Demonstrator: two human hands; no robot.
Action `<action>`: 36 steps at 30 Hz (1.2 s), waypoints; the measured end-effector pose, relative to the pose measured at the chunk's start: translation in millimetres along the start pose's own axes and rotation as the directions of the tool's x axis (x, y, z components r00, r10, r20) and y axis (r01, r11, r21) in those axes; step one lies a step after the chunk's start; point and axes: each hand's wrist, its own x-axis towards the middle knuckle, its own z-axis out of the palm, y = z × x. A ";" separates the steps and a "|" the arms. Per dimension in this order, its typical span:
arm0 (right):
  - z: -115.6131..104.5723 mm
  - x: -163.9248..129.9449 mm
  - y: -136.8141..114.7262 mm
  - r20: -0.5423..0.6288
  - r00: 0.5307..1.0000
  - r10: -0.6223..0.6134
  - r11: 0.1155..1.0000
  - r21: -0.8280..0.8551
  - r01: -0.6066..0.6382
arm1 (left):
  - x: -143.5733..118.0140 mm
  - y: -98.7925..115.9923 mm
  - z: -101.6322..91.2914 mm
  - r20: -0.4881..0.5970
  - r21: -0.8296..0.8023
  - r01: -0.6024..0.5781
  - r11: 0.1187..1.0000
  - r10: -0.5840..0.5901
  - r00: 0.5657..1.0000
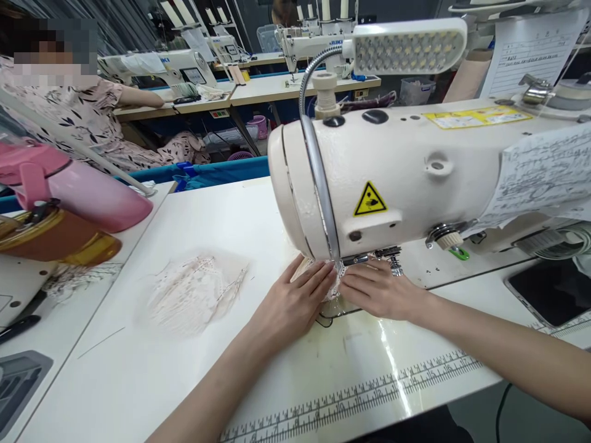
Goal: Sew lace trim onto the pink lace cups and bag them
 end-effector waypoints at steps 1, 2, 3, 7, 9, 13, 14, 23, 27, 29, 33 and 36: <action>0.7 0.2 0.0 -0.005 1.000 -0.006 1.000 0.010 0.006 | 0.7 0.5 -0.1 0.003 0.007 0.005 1.000 -0.005 1.000; 1.1 0.1 0.4 -0.003 1.000 -0.007 1.000 0.021 0.007 | 1.4 1.3 -0.1 0.006 0.014 0.014 1.000 -0.014 1.000; 1.2 -0.2 0.9 0.002 1.000 -0.002 0.999 0.034 0.002 | 2.0 2.3 0.0 0.007 0.020 0.025 0.999 -0.025 1.000; -0.9 -0.7 2.7 -0.003 1.000 0.022 0.998 0.055 -0.022 | 1.9 6.6 2.0 -0.012 0.034 0.031 0.999 -0.031 0.999; -2.7 0.1 2.9 -0.013 1.000 0.014 0.999 0.044 -0.014 | 0.8 7.4 3.5 -0.007 0.026 0.012 1.000 -0.012 1.000; -4.0 1.4 2.2 0.000 1.000 0.007 0.999 0.038 -0.007 | -0.2 7.2 5.4 -0.004 -0.012 0.026 1.000 -0.026 1.000; -3.5 1.2 1.9 0.004 1.000 0.012 0.999 0.037 -0.012 | 0.1 7.3 5.4 -0.011 -0.020 0.031 0.999 -0.031 0.999; -0.1 -1.0 2.5 0.023 0.999 0.026 1.000 0.015 -0.026 | 4.8 14.0 7.7 -0.063 0.034 0.067 0.997 -0.064 0.996; -6.3 3.1 2.7 0.017 0.996 0.082 0.996 -0.036 -0.082 | 5.2 17.6 11.2 -0.056 0.041 0.091 0.995 -0.089 0.994; -9.1 4.2 3.0 0.004 0.993 0.114 0.992 -0.046 -0.114 | 5.6 19.6 12.4 -0.064 0.041 0.111 0.993 -0.108 0.992; -13.8 3.1 5.5 0.006 0.990 0.139 0.989 -0.044 -0.138 | 7.0 23.1 14.2 -0.079 0.040 0.137 0.990 -0.134 0.988; -18.5 1.5 8.8 0.045 0.987 0.154 0.987 -0.047 -0.152 | 7.9 24.7 15.4 -0.088 0.032 0.138 0.990 -0.134 0.987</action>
